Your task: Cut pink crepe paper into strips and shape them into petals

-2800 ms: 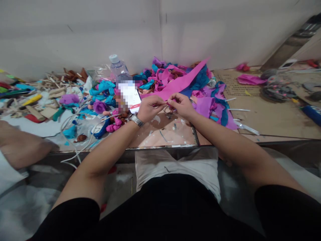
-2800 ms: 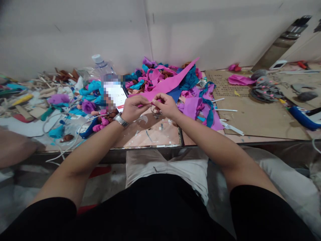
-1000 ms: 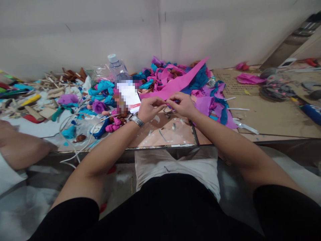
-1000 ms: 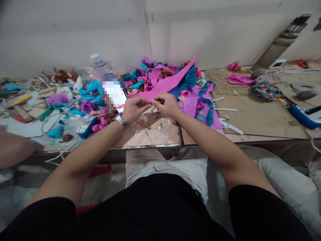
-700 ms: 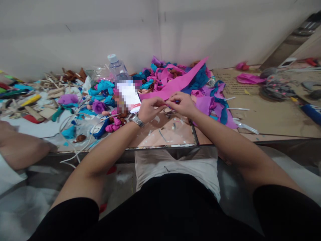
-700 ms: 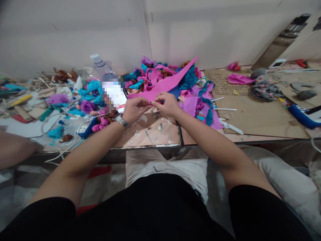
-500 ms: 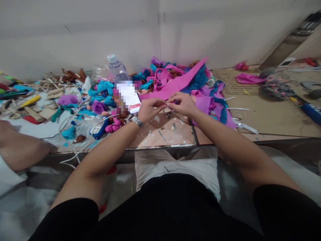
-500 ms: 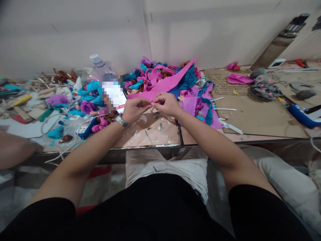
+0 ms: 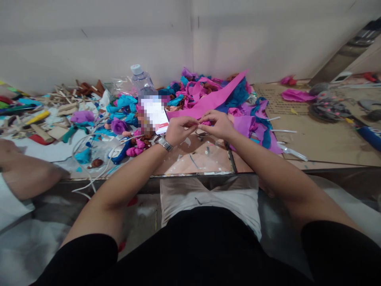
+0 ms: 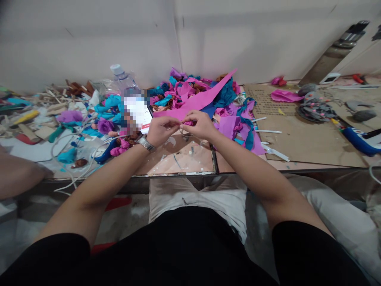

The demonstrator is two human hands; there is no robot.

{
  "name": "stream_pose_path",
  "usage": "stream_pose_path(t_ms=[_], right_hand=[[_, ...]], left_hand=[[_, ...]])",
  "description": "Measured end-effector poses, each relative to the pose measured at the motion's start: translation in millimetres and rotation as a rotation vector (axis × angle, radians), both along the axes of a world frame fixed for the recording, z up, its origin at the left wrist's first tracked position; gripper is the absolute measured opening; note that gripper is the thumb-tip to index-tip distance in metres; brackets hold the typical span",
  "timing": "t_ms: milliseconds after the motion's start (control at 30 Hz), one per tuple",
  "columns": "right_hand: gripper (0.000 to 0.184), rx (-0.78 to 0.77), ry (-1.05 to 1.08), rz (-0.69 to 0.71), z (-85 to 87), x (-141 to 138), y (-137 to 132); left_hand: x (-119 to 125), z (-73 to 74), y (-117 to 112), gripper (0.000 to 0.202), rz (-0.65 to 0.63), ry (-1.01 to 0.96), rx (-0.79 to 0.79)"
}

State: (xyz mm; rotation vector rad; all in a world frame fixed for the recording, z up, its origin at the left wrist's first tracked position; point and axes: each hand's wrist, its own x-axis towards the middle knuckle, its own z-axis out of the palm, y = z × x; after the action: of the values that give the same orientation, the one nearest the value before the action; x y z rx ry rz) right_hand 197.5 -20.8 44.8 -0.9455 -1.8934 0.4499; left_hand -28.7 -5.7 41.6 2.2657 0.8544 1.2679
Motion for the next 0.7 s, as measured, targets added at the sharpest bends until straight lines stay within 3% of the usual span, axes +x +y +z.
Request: stream_pose_path(t_ms=[467, 700], right_hand=[[0.025, 0.057, 0.000, -0.010, 6.9, -0.8, -5.7], [0.028, -0.186, 0.169, -0.003, 1.1, -3.9, -3.1]], left_hand=[[-3.2, -2.2, 9.8, 0.050, -0.059, -0.159, -0.274], [-1.7, -2.9, 7.9, 0.048, -0.100, -0.159, -0.283]])
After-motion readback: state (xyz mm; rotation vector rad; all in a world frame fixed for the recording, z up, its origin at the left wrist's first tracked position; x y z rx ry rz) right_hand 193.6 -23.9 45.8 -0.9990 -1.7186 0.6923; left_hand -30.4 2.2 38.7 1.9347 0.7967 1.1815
